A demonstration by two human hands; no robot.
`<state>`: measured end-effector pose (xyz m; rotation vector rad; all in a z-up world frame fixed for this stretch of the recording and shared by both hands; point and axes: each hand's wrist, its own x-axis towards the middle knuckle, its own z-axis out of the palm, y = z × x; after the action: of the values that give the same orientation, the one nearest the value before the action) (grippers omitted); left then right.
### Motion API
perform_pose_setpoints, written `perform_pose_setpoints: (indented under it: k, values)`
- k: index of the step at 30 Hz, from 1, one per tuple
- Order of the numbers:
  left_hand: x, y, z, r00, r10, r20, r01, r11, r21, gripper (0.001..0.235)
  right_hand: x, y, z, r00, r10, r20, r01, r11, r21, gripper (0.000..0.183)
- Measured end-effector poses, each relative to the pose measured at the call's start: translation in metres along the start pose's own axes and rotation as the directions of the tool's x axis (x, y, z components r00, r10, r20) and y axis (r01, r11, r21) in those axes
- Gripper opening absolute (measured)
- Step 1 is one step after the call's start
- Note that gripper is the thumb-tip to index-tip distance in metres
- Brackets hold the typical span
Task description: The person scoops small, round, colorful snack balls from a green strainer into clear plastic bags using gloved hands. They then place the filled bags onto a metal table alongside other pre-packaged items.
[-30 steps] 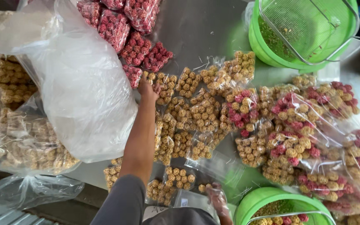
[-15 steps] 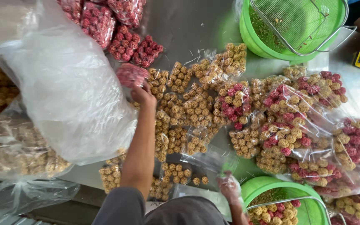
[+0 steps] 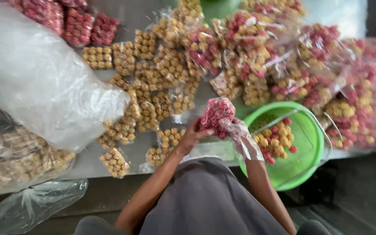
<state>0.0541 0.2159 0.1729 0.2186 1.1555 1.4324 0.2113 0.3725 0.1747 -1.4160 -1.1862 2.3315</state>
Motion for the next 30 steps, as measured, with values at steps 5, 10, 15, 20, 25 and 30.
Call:
perform_pose_setpoints:
  k: [5, 10, 15, 20, 25, 30]
  values:
    - [0.000, -0.014, 0.056, 0.976, -0.190, 0.107, 0.181, 0.980, 0.084, 0.040, -0.081, 0.023, -0.036, 0.999, 0.006, -0.044, 0.003, 0.978, 0.207, 0.042]
    - [0.008, -0.075, 0.111, 0.941, -0.314, 0.128, 0.284, 0.936, 0.206, 0.034, -0.139, 0.039, -0.067, 0.976, -0.045, -0.214, 0.127, 0.914, 0.386, 0.037]
    - [0.026, -0.145, 0.155, 0.965, -0.214, 0.150, 0.099, 0.830, 0.548, 0.031, -0.170, 0.053, -0.096, 0.812, 0.070, -0.579, -0.054, 0.998, 0.045, 0.041]
    - [0.048, -0.188, 0.178, 0.882, -0.366, 0.296, 0.151, 0.816, 0.558, 0.019, -0.176, 0.038, -0.107, 0.886, 0.108, -0.451, 0.027, 0.959, 0.284, 0.028]
    - [0.066, -0.215, 0.175, 0.841, -0.408, 0.354, 0.113, 0.774, 0.623, 0.022, -0.172, 0.041, -0.134, 0.850, 0.072, -0.522, 0.027, 0.983, 0.180, 0.019]
    - [0.057, -0.211, 0.156, 0.845, -0.376, 0.380, 0.122, 0.828, 0.547, 0.023, -0.140, 0.061, -0.188, 0.835, 0.008, -0.550, 0.148, 0.960, 0.238, 0.019]
